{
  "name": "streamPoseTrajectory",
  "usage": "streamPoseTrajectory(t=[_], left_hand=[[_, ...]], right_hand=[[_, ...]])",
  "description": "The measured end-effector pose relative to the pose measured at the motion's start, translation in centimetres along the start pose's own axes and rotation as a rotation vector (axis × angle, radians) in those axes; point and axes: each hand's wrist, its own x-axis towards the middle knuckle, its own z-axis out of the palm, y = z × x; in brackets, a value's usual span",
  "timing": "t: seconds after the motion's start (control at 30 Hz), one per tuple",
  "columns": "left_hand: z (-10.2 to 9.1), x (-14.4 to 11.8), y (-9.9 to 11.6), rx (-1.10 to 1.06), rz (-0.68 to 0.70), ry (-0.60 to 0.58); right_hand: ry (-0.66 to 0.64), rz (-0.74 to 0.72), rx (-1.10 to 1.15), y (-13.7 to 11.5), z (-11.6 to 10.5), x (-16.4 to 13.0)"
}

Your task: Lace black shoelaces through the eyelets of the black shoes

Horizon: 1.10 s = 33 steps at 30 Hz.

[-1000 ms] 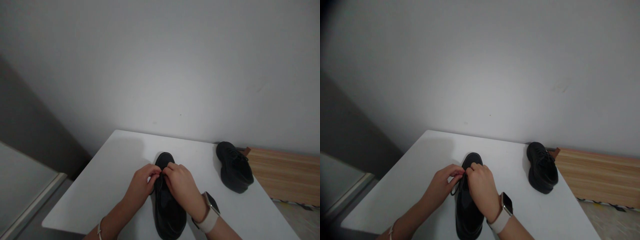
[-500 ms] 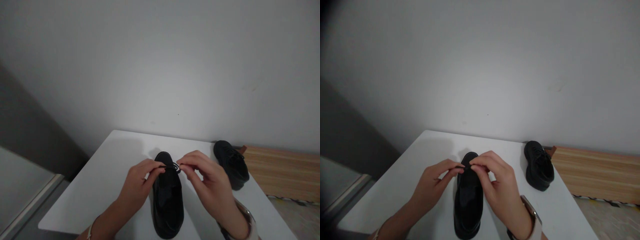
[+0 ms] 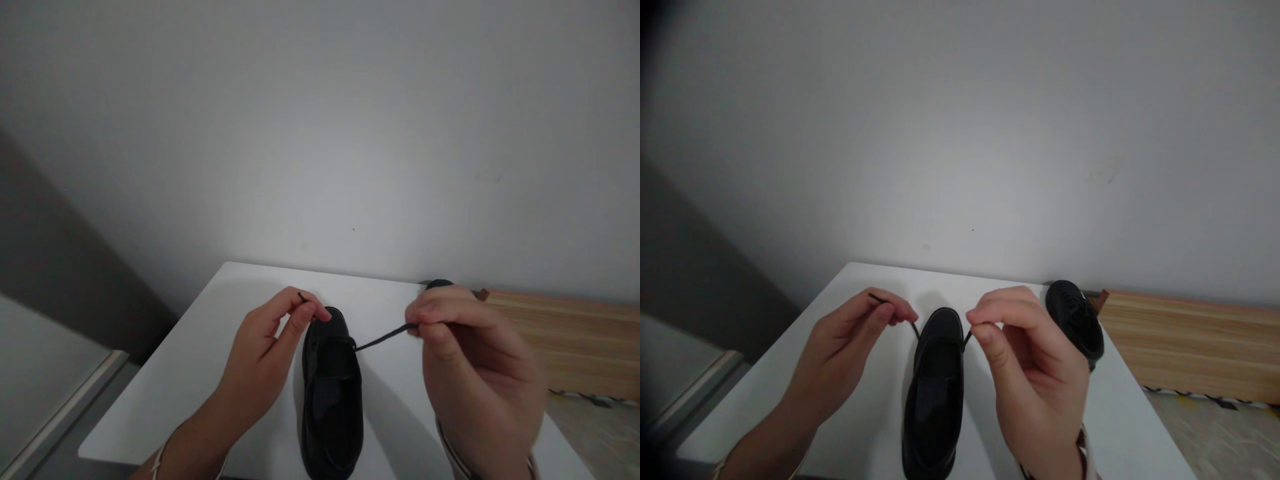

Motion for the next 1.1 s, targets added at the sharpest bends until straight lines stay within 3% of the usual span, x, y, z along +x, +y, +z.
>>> streamPoseTrajectory(t=[0.07,0.17,0.23,0.27,0.37,0.5,0.7,0.93,1.1], left_hand=[[0.1,0.2,-0.9,-0.071,-0.057,-0.029],[-0.2,0.3,-3.0,-0.216,-0.167,-0.060],[-0.5,0.2,-4.3,-0.294,-0.275,-0.096],[-0.6,0.1,-4.9,-0.320,-0.340,-0.121],[-0.7,0.0,-6.3,-0.254,-0.458,-0.186],[0.0,-0.1,-8.0,0.100,-0.367,-0.325],[1.3,-0.5,-9.4,0.195,-0.347,-0.404],[0.3,-1.1,-6.9,0.161,-0.317,-0.377],[-1.2,-1.5,-5.0,0.231,-0.269,-0.364]], right_hand=[[-0.045,0.096,0.049,0.9,-0.2,0.4],[-0.162,0.435,0.188,3.5,-1.1,0.8],[-0.269,0.626,0.114,5.9,-1.8,0.5],[-0.315,0.653,0.011,7.1,-2.1,0.2],[-0.514,0.611,-0.305,9.9,-2.6,-1.5],[-0.657,0.616,-0.477,11.2,-2.3,-3.7],[-0.653,0.538,-0.516,10.1,-1.6,-3.7],[-0.688,0.543,-0.446,8.4,-2.4,-2.8],[-0.549,0.572,-0.374,5.7,-3.4,-2.0]])
